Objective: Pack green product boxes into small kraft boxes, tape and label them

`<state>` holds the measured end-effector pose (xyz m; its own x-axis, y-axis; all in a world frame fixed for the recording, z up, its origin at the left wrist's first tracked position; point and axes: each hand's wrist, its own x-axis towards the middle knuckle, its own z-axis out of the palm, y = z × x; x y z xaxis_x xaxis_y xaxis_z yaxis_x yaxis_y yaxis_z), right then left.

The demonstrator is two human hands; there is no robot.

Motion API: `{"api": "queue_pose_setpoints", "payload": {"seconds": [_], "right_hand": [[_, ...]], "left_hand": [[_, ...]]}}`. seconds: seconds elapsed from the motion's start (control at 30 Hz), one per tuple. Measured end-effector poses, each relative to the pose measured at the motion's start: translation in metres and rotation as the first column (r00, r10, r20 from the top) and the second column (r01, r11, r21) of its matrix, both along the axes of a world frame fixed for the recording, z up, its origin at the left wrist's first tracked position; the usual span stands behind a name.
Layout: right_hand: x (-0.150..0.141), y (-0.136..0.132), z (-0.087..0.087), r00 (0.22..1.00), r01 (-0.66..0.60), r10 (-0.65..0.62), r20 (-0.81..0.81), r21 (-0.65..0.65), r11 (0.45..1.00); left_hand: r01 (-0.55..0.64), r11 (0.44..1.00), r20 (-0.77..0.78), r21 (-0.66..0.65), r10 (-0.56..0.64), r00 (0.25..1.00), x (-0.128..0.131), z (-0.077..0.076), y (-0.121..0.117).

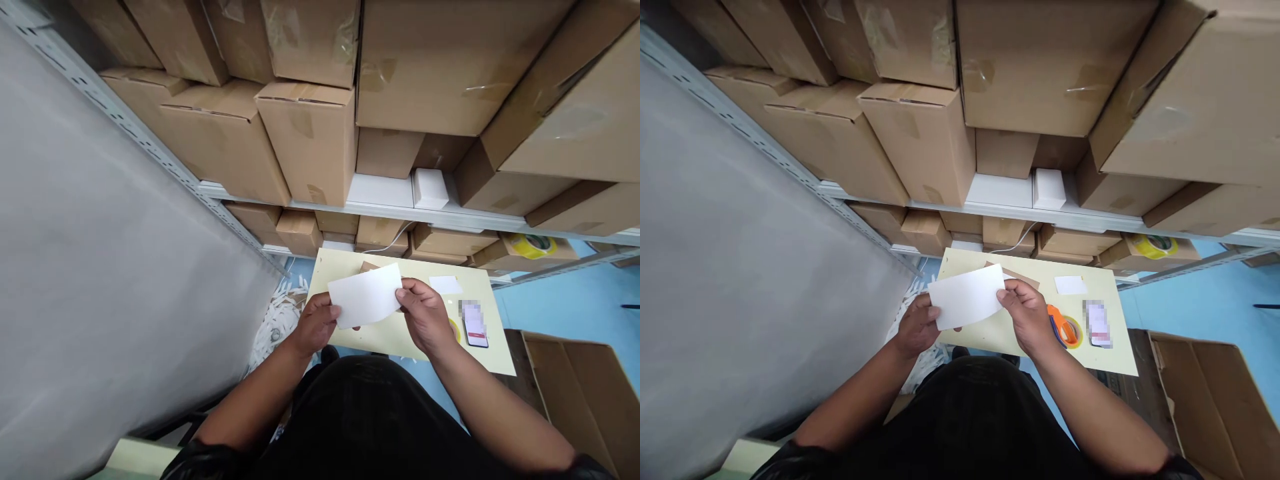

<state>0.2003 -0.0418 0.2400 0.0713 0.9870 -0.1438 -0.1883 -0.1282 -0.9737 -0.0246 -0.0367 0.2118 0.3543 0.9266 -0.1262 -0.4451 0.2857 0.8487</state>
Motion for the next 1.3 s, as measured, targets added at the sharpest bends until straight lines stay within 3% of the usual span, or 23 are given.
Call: {"api": "queue_pose_setpoints", "payload": {"seconds": [0.2, 0.33, 0.4, 0.6, 0.8, 1.03, 1.3], "right_hand": [[-0.005, 0.002, 0.020, 0.992, 0.044, -0.039, -0.124, 0.040, 0.998], [-0.009, 0.006, 0.028, 0.989, 0.047, -0.045, -0.142, 0.007, 0.999], [-0.010, 0.006, 0.032, 0.988, 0.054, -0.056, -0.144, -0.014, 0.998], [-0.008, 0.004, 0.046, 0.994, -0.074, 0.065, -0.091, -0.104, 0.992], [-0.006, 0.001, 0.052, 0.974, -0.227, 0.225, -0.025, -0.135, 0.965], [-0.006, -0.005, 0.053, 0.957, -0.289, 0.288, -0.026, -0.139, 0.947], [-0.003, -0.010, 0.045, 0.944, -0.329, 0.319, -0.084, -0.170, 0.929]], "left_hand": [[0.090, 0.980, -0.251, 0.180, -0.042, 0.967, -0.004, -0.011, -0.007], [0.301, 0.913, -0.376, 0.276, -0.186, 0.908, -0.009, 0.001, -0.007], [0.331, 0.896, -0.403, 0.296, -0.197, 0.893, -0.012, 0.009, -0.003], [0.065, 0.969, -0.312, 0.239, 0.013, 0.950, -0.016, 0.042, 0.020], [0.142, 0.971, -0.209, 0.193, -0.101, 0.973, -0.008, 0.078, 0.024], [0.183, 0.980, -0.123, 0.075, -0.173, 0.977, -0.004, 0.071, 0.015], [0.221, 0.974, -0.055, 0.058, -0.217, 0.975, -0.001, 0.067, 0.008]]}}
